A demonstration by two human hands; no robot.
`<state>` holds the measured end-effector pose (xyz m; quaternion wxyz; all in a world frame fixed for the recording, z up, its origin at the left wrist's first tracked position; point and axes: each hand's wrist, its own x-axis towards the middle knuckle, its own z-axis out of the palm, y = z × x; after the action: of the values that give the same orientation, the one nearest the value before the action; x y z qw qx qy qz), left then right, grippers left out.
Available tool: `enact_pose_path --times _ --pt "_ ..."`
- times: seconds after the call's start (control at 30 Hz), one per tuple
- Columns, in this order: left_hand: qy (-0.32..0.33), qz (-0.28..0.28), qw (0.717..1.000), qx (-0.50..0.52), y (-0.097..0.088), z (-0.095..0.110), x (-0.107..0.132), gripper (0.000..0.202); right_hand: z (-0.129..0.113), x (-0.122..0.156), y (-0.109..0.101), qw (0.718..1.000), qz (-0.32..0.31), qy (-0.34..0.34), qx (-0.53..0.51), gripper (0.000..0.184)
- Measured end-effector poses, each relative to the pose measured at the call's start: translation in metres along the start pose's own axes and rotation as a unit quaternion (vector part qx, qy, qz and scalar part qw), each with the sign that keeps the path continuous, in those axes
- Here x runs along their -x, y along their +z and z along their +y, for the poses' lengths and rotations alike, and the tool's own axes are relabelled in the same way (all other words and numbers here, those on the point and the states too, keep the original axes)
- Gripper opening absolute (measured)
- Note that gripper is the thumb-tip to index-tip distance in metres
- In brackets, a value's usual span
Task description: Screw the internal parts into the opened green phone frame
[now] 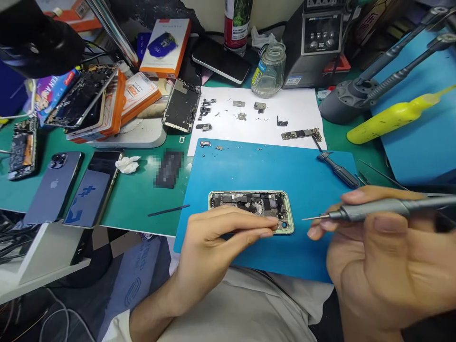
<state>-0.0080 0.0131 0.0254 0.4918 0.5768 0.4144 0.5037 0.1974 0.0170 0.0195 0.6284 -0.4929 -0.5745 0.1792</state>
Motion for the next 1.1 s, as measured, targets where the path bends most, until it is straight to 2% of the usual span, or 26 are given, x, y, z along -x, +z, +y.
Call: enact_pose_path --times 0.07,0.17,0.33,0.5,0.6,0.87,1.1 --pt "-0.005 0.007 1.0 0.016 0.0 -0.002 -0.001 0.026 -0.012 -0.003 0.014 0.99 -0.016 0.087 -0.107 0.054" --pt "-0.012 0.01 1.0 0.024 0.0 -0.004 -0.002 0.027 -0.021 -0.003 0.028 0.982 -0.016 0.12 -0.147 0.044" --pt "-0.009 0.002 1.0 0.019 -0.001 -0.006 -0.001 0.028 -0.019 0.003 0.035 0.983 0.011 0.128 -0.129 0.051" --pt "-0.007 0.003 1.0 0.02 -0.002 -0.006 0.0 0.026 -0.019 0.004 0.037 0.983 -0.013 0.111 -0.143 0.05" --pt "-0.002 -0.002 1.0 0.015 -0.002 -0.007 0.0 0.027 -0.017 0.003 0.037 0.983 -0.004 0.111 -0.145 0.048" --pt "0.02 -0.011 1.0 -0.001 -0.005 -0.01 -0.001 0.03 -0.01 0.005 0.037 0.978 -0.007 0.136 -0.157 0.048" --pt "0.032 -0.012 0.999 -0.007 -0.004 -0.012 -0.001 0.026 -0.009 0.006 0.035 0.968 -0.036 0.169 -0.181 0.048"
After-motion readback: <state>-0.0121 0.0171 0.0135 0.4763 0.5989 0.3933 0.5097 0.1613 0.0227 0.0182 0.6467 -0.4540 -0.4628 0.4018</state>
